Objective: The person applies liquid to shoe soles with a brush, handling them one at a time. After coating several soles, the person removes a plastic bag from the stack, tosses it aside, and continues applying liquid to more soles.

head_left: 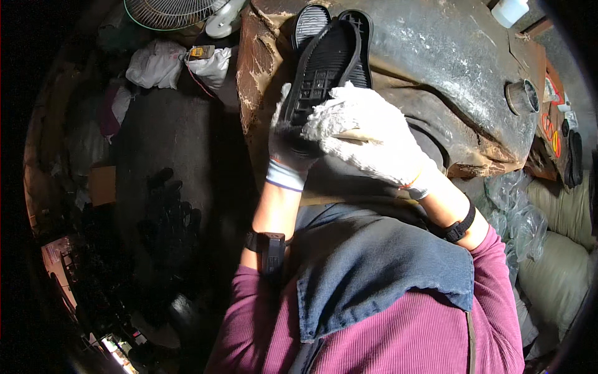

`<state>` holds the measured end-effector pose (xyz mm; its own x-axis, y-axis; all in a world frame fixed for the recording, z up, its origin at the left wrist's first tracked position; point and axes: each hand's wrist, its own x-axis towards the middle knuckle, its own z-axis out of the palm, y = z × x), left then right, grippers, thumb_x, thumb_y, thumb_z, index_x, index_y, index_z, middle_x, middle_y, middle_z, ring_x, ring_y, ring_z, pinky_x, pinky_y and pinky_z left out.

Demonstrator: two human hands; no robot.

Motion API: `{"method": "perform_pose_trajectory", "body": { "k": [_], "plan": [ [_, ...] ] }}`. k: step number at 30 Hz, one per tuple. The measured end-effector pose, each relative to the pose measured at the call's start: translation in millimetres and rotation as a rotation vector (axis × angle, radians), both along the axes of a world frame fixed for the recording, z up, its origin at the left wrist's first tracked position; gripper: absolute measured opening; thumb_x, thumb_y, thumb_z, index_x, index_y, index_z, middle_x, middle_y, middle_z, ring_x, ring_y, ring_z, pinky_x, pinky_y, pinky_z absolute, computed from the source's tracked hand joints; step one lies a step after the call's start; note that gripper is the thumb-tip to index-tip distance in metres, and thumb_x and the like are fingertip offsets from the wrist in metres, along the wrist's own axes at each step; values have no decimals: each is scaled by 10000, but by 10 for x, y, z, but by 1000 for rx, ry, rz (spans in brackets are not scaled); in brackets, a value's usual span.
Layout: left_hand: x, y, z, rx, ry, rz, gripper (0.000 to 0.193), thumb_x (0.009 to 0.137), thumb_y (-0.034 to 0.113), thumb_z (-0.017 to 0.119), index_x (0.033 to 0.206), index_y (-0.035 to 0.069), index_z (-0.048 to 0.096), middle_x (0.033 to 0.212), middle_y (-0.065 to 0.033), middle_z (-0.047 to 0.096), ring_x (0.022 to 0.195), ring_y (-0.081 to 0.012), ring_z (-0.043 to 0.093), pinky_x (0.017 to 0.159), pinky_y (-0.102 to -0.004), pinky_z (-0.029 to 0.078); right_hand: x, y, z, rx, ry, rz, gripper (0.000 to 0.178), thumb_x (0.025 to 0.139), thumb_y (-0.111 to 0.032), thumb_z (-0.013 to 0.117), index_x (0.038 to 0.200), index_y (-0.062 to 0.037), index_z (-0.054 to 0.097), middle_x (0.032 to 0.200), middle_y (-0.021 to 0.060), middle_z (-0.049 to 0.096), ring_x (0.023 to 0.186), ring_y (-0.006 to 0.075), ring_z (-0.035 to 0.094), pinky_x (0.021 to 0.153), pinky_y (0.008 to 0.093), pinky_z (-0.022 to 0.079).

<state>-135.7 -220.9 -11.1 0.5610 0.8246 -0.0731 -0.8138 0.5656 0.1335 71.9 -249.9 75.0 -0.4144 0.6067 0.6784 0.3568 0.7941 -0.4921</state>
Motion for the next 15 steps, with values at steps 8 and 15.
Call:
{"method": "perform_pose_trajectory", "body": {
  "k": [8, 15],
  "plan": [
    [-23, 230, 426, 208, 58, -57, 1221, 833, 741, 731, 1580, -125, 305, 1335, -316, 602, 1209, -403, 628, 1012, -534, 566, 419, -156, -138, -540, 127, 103, 210, 894, -222, 798, 1066, -101, 791, 1145, 60, 779, 1111, 258, 711, 985, 389, 551],
    [-108, 437, 596, 601, 84, -65, 1250, 798, 773, 751, 1591, -70, 280, 1559, -219, 459, 1356, -390, 555, 1101, -543, 524, 290, -125, 181, -887, 419, 35, 312, 930, -212, 804, 1204, -72, 750, 1160, 75, 773, 1066, 134, 710, 972, 292, 549]
  ]
}}
